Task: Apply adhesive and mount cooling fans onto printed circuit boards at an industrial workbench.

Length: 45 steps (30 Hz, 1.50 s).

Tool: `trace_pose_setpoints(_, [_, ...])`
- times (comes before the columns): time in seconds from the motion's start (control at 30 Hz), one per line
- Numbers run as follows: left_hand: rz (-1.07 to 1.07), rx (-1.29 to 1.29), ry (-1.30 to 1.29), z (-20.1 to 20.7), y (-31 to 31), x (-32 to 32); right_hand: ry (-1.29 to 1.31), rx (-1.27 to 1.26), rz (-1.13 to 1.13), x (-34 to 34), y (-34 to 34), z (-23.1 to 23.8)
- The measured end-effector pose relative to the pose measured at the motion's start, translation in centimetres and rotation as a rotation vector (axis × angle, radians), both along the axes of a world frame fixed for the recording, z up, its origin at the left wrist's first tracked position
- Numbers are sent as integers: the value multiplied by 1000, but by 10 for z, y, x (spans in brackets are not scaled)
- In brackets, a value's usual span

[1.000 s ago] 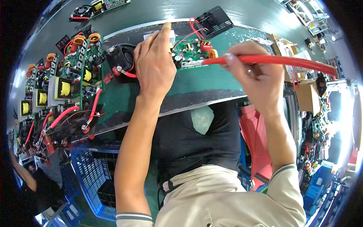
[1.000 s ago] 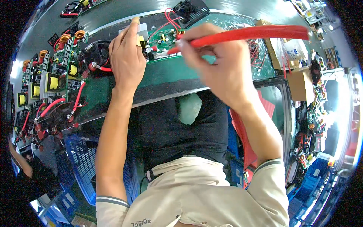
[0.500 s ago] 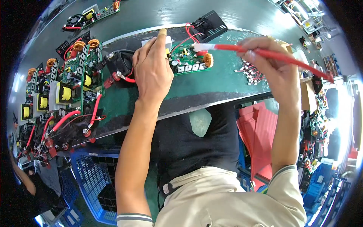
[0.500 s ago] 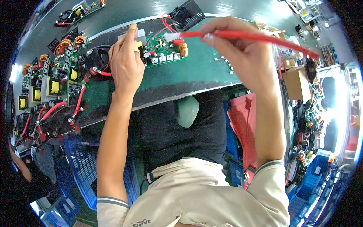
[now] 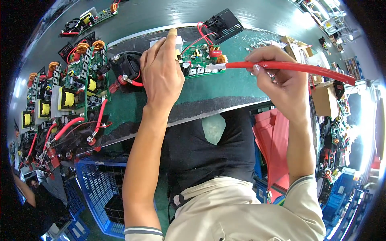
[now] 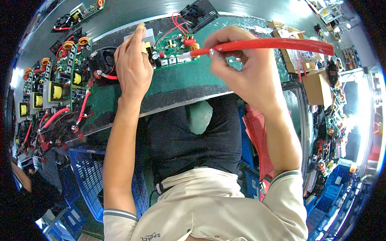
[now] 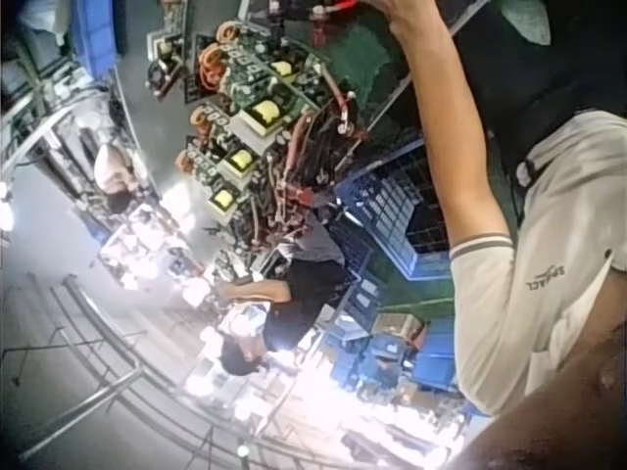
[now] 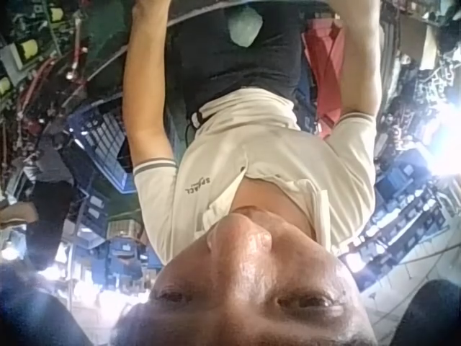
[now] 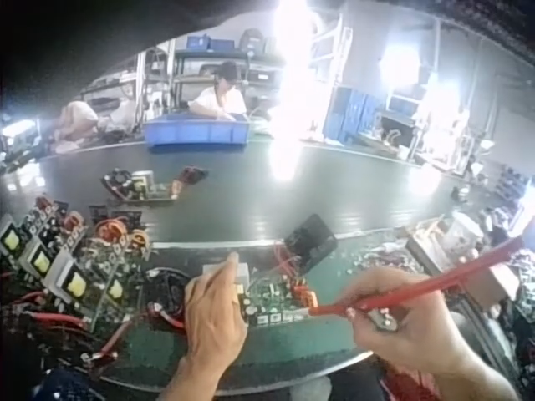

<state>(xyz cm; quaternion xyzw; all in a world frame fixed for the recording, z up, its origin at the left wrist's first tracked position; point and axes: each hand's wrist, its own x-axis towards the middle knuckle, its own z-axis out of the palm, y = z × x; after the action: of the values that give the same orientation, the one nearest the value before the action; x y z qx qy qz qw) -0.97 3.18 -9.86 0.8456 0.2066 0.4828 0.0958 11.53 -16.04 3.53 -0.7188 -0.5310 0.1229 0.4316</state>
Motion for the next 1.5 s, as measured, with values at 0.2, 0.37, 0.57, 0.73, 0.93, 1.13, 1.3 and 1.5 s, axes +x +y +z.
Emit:
trace_pose_setpoints(0.2, [0, -24, 13, 0, -4, -3, -53, 52, 40, -8, 2, -5])
trace_pose_setpoints(0.37, [5, -43, 24, 0, -9, -6, -79, 0, 46, -16, 9, -7])
trace_pose_setpoints(0.57, [13, -31, 20, 3, -4, -2, -156, 9, 92, -18, 20, -12])
trace_pose_setpoints(0.73, [27, -14, 13, 6, 6, 3, -271, 35, 138, -15, 32, -17])
trace_pose_setpoints(0.93, [75, 89, 76, 63, -2, -36, -315, 368, -275, 15, -6, 23])
trace_pose_setpoints(1.13, [148, -700, 232, 64, 26, -97, -235, 449, -384, 59, -88, 5])
trace_pose_setpoints(1.3, [41, -1133, -27, 84, 46, -57, 53, 508, -538, 67, -106, -44])
trace_pose_setpoints(1.5, [-26, -1220, -237, 152, 111, 16, 74, 424, -548, 101, -99, -18])
